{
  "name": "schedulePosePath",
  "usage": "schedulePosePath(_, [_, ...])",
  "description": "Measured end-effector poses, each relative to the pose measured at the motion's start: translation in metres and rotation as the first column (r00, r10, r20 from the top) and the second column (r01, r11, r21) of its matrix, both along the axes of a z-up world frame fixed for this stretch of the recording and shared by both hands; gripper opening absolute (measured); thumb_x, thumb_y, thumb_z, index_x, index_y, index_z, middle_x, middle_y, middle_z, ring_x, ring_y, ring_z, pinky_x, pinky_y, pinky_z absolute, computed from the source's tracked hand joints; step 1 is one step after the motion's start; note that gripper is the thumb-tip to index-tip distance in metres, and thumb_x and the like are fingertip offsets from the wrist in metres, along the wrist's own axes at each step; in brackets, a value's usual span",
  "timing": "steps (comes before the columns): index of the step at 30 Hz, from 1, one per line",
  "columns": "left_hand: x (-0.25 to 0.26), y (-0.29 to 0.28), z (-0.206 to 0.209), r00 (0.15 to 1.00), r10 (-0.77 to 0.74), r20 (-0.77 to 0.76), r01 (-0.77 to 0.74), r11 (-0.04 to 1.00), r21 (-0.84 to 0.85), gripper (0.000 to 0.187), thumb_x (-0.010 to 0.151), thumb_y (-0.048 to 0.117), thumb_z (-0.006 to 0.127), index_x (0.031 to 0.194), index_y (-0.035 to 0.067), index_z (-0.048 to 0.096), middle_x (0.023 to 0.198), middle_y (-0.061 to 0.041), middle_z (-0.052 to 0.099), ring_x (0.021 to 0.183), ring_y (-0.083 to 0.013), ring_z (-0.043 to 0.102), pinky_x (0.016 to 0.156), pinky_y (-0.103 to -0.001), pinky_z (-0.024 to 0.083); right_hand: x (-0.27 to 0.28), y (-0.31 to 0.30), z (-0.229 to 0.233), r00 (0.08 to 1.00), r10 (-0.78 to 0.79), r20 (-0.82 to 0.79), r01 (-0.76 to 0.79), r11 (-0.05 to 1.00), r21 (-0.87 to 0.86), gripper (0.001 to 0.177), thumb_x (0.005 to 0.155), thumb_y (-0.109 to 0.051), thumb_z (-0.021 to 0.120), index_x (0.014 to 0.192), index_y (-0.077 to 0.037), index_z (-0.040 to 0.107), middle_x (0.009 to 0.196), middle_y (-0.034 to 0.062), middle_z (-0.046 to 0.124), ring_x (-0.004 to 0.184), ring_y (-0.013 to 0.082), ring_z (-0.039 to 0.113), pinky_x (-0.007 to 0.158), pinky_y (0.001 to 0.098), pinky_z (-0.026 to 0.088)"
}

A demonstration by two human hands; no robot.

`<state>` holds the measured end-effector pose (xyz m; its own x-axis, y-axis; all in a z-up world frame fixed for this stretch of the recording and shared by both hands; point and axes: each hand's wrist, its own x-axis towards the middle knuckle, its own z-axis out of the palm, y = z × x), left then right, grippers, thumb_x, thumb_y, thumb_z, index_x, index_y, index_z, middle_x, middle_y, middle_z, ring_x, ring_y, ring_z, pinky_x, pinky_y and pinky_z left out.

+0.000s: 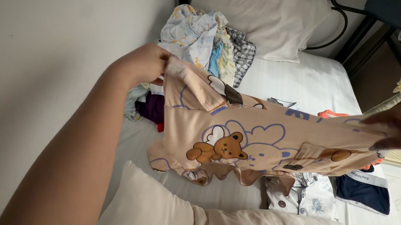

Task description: The person folds several pieces of children's clothing on a bed, including a beige onesie with bear graphics and a blue onesie with dinosaur graphics. The person smooths, folds, and fastens the garments, then places them in a neat stack.

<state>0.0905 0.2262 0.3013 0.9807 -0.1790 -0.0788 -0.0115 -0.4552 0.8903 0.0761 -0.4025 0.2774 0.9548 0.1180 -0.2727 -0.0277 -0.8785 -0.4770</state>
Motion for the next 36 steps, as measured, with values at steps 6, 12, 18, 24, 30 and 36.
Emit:
schedulePosePath(6, [0.011,-0.031,-0.01,0.951,0.253,-0.175,-0.281,0.947,-0.156,0.031,0.101,0.017,0.042,0.124,0.015,0.063,0.098,-0.006,0.073,0.08,-0.0229,0.068,0.068,-0.04,0.051,0.005,0.027,-0.008,0.945,0.23,0.233,-0.022,0.754,-0.656,0.033,0.084,-0.047,0.083,0.096,-0.017,0.088,0.103,0.0046,0.071,0.101,0.0193,0.066,0.087,0.0307,0.056])
schedulePosePath(12, [0.041,-0.06,-0.008,0.974,0.227,0.011,-0.161,0.724,-0.671,0.029,0.103,0.021,0.044,0.131,0.016,0.052,0.111,-0.006,0.07,0.09,-0.0146,0.071,0.075,-0.033,0.06,0.004,0.06,0.0,0.9,-0.433,0.042,0.242,0.577,0.78,0.026,0.104,-0.017,0.054,0.127,-0.005,0.058,0.122,0.0099,0.067,0.11,0.0275,0.072,0.086,0.0379,0.059])
schedulePosePath(18, [0.057,-0.065,0.027,0.772,0.302,0.559,0.186,0.734,-0.654,0.038,0.109,0.024,0.052,0.144,0.012,0.047,0.122,-0.004,0.066,0.105,-0.0125,0.067,0.09,-0.031,0.059,0.032,0.043,0.019,0.852,-0.438,0.288,-0.105,0.397,0.912,0.027,0.107,-0.007,0.044,0.134,-0.003,0.049,0.129,0.0148,0.064,0.119,0.0297,0.069,0.1,0.0397,0.056])
schedulePosePath(24, [-0.023,-0.033,0.003,0.558,0.111,0.822,0.025,0.988,-0.15,0.017,0.103,0.012,0.058,0.113,0.002,0.067,0.103,-0.006,0.074,0.099,-0.0115,0.069,0.094,-0.028,0.056,0.023,-0.035,-0.045,0.8,-0.526,0.289,0.083,0.574,0.814,0.018,0.105,-0.008,0.051,0.121,-0.002,0.056,0.119,0.0149,0.068,0.113,0.0274,0.07,0.1,0.0396,0.057])
schedulePosePath(30, [-0.098,-0.041,-0.094,0.969,-0.085,0.23,0.084,0.996,0.015,0.023,0.083,0.01,0.077,0.106,0.008,0.081,0.098,-0.007,0.083,0.084,-0.009,0.074,0.077,-0.026,0.058,-0.05,-0.105,-0.142,0.939,-0.3,0.168,0.198,0.871,0.449,0.011,0.102,-0.009,0.058,0.108,-0.001,0.063,0.11,0.015,0.073,0.108,0.0251,0.072,0.099,0.0396,0.057])
schedulePosePath(36, [-0.116,-0.044,-0.176,0.949,-0.26,-0.176,0.283,0.952,0.121,0.025,0.083,0.018,0.077,0.106,0.011,0.082,0.095,-0.007,0.082,0.085,-0.0118,0.074,0.082,-0.027,0.056,-0.097,-0.065,-0.177,0.955,-0.178,-0.237,0.177,0.984,-0.026,0.019,0.094,-0.014,0.074,0.113,-0.012,0.075,0.112,0.0049,0.078,0.111,0.0178,0.072,0.104,0.0335,0.059])
